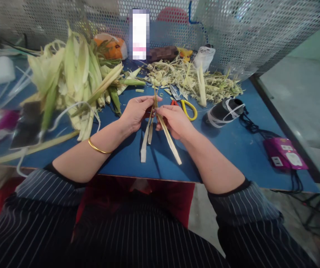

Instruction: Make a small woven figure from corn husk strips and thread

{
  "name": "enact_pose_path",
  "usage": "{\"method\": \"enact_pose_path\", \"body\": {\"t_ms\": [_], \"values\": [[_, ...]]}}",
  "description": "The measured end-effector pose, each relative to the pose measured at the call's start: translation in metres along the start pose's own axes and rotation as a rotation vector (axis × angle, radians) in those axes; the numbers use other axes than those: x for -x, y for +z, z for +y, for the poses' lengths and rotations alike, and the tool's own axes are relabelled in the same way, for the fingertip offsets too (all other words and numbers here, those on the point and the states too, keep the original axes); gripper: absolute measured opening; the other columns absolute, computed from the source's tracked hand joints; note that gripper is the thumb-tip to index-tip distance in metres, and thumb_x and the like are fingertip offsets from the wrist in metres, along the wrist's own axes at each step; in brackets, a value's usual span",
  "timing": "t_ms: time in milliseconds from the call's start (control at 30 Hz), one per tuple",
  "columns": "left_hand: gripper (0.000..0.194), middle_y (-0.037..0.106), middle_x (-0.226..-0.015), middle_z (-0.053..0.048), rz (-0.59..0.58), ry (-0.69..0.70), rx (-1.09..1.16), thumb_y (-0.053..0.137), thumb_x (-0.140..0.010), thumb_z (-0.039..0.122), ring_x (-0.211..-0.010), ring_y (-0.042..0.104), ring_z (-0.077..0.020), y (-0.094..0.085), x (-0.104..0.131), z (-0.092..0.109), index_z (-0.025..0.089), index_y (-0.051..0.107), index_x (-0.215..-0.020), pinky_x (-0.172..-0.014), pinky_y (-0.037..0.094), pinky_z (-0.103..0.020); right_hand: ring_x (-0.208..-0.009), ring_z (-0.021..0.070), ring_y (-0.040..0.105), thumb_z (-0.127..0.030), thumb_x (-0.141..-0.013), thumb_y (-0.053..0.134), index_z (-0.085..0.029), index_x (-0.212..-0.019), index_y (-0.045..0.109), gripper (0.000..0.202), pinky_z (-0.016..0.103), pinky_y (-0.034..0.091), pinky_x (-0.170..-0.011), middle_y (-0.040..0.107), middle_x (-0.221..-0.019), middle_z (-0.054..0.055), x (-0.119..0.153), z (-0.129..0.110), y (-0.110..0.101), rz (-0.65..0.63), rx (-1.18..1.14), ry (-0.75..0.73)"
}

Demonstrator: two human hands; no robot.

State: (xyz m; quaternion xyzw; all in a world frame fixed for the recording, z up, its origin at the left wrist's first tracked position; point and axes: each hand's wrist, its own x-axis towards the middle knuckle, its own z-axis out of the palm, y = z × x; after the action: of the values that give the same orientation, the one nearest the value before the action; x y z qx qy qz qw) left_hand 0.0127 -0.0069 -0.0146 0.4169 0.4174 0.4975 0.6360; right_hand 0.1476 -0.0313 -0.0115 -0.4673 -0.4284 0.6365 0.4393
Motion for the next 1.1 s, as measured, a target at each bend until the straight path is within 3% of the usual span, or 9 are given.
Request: {"method": "enact_pose_path", "body": {"t_ms": [300, 433, 567, 667, 733, 867, 1100], "values": [[0.011, 0.062, -0.064, 0.002, -0.021, 0.058, -0.01, 0.076, -0.083, 0.026, -0.053, 0.055, -0.0062, 0.001, 0.0, 0.0, 0.016, 0.073, -0.08, -0.057, 0.05, -0.02, -0.042, 0.0089, 0.05, -0.026, -0.082, 0.066, -0.021, -0.06, 0.049, 0.028, 0.023, 0.049, -0.045, 0.049, -0.05, -0.005, 0.001, 0.0, 0.001, 0.016, 0.013, -0.06], [0.014, 0.061, -0.063, 0.002, 0.016, 0.123, -0.067, 0.076, -0.083, 0.029, -0.054, 0.055, -0.0075, 0.002, 0.003, 0.0, 0.018, 0.07, -0.077, -0.055, 0.048, -0.02, -0.052, 0.0074, 0.056, -0.026, -0.082, 0.071, -0.02, -0.065, 0.05, 0.028, 0.02, 0.052, -0.056, 0.056, -0.058, -0.005, 0.003, 0.001, 0.004, 0.001, -0.018, -0.105], [0.015, 0.059, -0.062, 0.002, 0.125, 0.219, -0.132, 0.074, -0.086, 0.032, -0.058, 0.054, -0.0086, 0.005, 0.007, 0.005, 0.019, 0.069, -0.079, -0.053, 0.043, -0.019, -0.057, 0.0097, 0.062, -0.033, -0.083, 0.073, -0.021, -0.085, 0.056, 0.021, 0.025, 0.057, -0.062, 0.065, -0.071, -0.003, 0.01, 0.0, 0.009, -0.139, -0.137, -0.015], [0.015, 0.058, -0.062, 0.002, 0.172, 0.268, -0.157, 0.071, -0.089, 0.03, -0.061, 0.056, -0.0089, 0.004, 0.005, 0.008, 0.02, 0.069, -0.078, -0.056, 0.043, -0.02, -0.056, 0.0108, 0.063, -0.03, -0.088, 0.07, -0.019, -0.09, 0.06, 0.015, 0.026, 0.059, -0.062, 0.063, -0.066, -0.003, 0.017, 0.0, 0.014, -0.265, -0.147, 0.123], [0.017, 0.059, -0.063, 0.002, 0.185, 0.281, -0.155, 0.07, -0.09, 0.03, -0.062, 0.056, -0.0088, 0.002, 0.001, 0.008, 0.02, 0.067, -0.076, -0.06, 0.044, -0.02, -0.047, 0.0085, 0.056, -0.029, -0.093, 0.064, -0.017, -0.086, 0.061, 0.013, 0.023, 0.054, -0.052, 0.054, -0.058, -0.006, 0.019, -0.002, 0.016, -0.276, -0.16, 0.162], [0.019, 0.056, -0.059, 0.003, 0.233, 0.23, -0.109, 0.069, -0.09, 0.03, -0.058, 0.055, -0.0084, -0.006, -0.009, 0.006, 0.02, 0.066, -0.074, -0.061, 0.046, -0.02, -0.034, 0.0032, 0.029, -0.028, -0.1, 0.052, -0.016, -0.078, 0.06, 0.026, 0.017, 0.031, -0.034, 0.036, -0.05, -0.011, 0.018, -0.006, 0.014, -0.188, -0.114, 0.144], [0.018, 0.054, -0.058, 0.003, 0.448, 0.148, 0.122, 0.065, -0.091, 0.019, -0.053, 0.051, -0.0075, -0.021, -0.025, 0.006, 0.018, 0.066, -0.073, -0.056, 0.045, -0.018, -0.035, 0.0038, 0.024, -0.025, -0.102, 0.044, -0.017, -0.074, 0.057, 0.032, 0.019, 0.023, -0.035, 0.034, -0.05, -0.01, 0.017, -0.005, 0.012, -0.133, 0.14, 0.14]]}}
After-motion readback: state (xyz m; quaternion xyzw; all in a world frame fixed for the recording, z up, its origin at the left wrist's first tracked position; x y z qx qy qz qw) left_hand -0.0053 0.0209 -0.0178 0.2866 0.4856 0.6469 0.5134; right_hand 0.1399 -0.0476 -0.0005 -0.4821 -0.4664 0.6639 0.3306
